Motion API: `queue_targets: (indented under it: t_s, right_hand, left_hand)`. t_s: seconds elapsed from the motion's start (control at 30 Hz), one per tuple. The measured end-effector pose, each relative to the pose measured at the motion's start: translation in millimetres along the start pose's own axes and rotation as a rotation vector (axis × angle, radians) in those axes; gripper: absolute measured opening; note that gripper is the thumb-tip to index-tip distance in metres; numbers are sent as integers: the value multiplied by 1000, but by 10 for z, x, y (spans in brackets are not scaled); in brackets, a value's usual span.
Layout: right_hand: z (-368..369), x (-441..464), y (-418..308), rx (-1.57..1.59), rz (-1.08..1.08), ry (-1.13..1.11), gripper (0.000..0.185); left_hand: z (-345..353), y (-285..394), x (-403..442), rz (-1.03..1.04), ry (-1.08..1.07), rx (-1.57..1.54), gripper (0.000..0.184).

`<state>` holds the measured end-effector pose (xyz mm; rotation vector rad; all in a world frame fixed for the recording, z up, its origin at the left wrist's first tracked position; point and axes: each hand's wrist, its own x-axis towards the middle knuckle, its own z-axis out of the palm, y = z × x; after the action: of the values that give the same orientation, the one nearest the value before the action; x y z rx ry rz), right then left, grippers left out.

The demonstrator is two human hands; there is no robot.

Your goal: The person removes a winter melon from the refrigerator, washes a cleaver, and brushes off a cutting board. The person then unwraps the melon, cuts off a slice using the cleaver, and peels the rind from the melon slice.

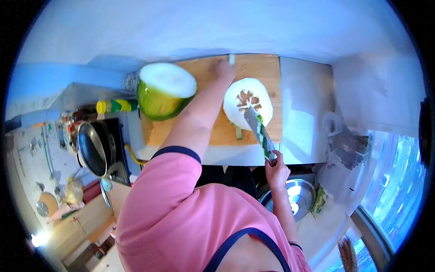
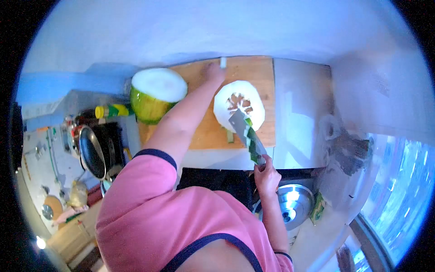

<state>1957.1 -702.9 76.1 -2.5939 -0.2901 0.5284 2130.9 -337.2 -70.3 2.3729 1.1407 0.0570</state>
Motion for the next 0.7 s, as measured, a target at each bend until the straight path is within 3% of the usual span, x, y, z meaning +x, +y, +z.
queue_targets:
  t_s: [0.1, 0.17, 0.27, 0.3, 0.37, 0.43, 0.5, 0.53, 0.6, 0.7]
  right_hand:
    - [-2, -5, 18, -18, -1, -4, 39]
    - [-28, -19, 38, -58, -16, 5, 35]
    - [-70, -43, 35, -66, -36, -9, 31]
    - [-52, -50, 38, -70, -48, -20, 30]
    - [-34, -72, 20, -90, -80, -39, 29]
    - [34, -54, -58, -124, -114, -79, 27]
    - [114, -62, -167, -143, -144, -108, 27]
    - [162, -80, -217, -153, -158, -132, 27]
    - [271, -109, -317, -190, -188, -128, 28]
    - [381, -168, -490, -228, -200, -171, 27]
  left_hand:
    - [159, -132, -34, 131, 21, -100, 18]
    - [-83, -180, -445, 86, 50, -587, 16]
    - [-570, -550, -1366, 162, 76, -473, 17]
    - [-622, -770, -1755, 109, 63, -446, 23]
    - [-816, -1324, -2347, 254, 180, -274, 35]
    - [-988, -1898, -2664, -88, 54, -287, 45]
    - [-1233, -2251, -2772, -386, -1, -17, 52]
    - [-1207, -2410, -2772, -395, 1, -29, 52]
    - [-1044, -2690, -2757, -183, 226, 223, 61]
    - [-1066, -2597, -2744, -83, 241, 328, 67]
